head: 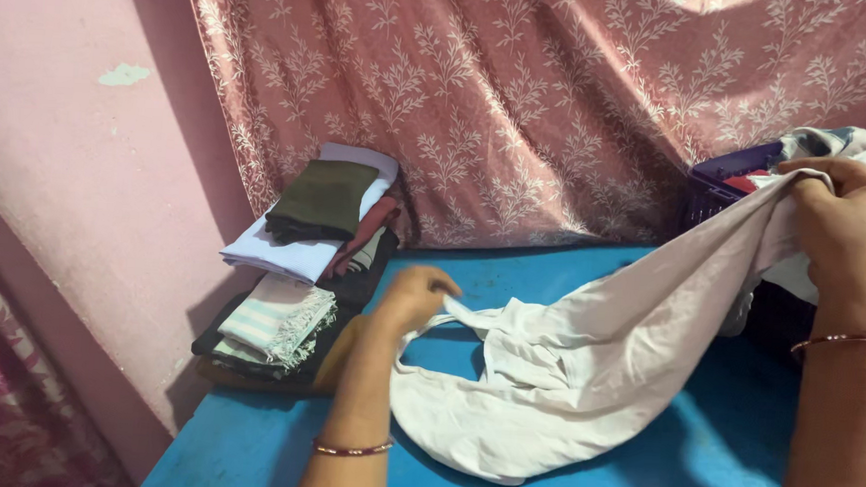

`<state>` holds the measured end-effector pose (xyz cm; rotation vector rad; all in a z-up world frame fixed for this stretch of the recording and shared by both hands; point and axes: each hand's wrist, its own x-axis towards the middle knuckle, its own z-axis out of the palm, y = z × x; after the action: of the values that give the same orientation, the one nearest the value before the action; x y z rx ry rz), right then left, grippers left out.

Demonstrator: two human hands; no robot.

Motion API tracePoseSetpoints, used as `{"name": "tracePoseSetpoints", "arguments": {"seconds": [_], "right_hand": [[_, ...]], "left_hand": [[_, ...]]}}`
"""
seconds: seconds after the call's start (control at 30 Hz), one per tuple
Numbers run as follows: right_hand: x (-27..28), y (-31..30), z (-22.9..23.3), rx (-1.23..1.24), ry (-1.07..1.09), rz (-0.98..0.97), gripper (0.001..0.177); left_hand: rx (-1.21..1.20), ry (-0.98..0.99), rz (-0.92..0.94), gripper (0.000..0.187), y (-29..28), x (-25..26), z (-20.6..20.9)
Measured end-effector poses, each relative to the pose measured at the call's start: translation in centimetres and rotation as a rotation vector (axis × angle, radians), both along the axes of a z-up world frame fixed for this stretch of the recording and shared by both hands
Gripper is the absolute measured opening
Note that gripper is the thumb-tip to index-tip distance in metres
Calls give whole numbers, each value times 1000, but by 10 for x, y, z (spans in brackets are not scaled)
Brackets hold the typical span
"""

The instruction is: The person folds a light blue shirt, a dark green garment, and a white tank top on a blue table. Each item is smoothed, folded into a compact rectangle, and placed on a growing stack to the left.

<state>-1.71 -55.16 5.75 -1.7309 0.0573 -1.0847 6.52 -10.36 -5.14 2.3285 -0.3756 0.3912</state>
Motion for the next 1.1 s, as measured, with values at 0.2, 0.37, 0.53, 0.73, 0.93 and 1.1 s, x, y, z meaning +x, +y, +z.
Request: {"name": "tracePoseSetpoints", "arguments": {"seconds": [0.2,0.37,0.53,0.73,0.93,1.1], "right_hand": [[-6,-1,11,48,-122,121,23],[11,-30,0,-48,-226,229,33],[32,-66,-8,-26,-306,120,28],[45,-92,-9,-86,-235,18,26],[59,-108,-5,-174,-110,-37,25],[81,-116,-3,-267,23,-81,24]], "left_hand": [[190,214,-164,17,-57,8,-50],[25,145,-322,25,-102,-2,-91],[341,77,-82,34,-127,-13,-99],[14,42,-247,73,-120,-18,-55],[-1297,-221,-418,30,-74,-24,72],[-1428,-369,-289,23,-33,-1,159]]}}
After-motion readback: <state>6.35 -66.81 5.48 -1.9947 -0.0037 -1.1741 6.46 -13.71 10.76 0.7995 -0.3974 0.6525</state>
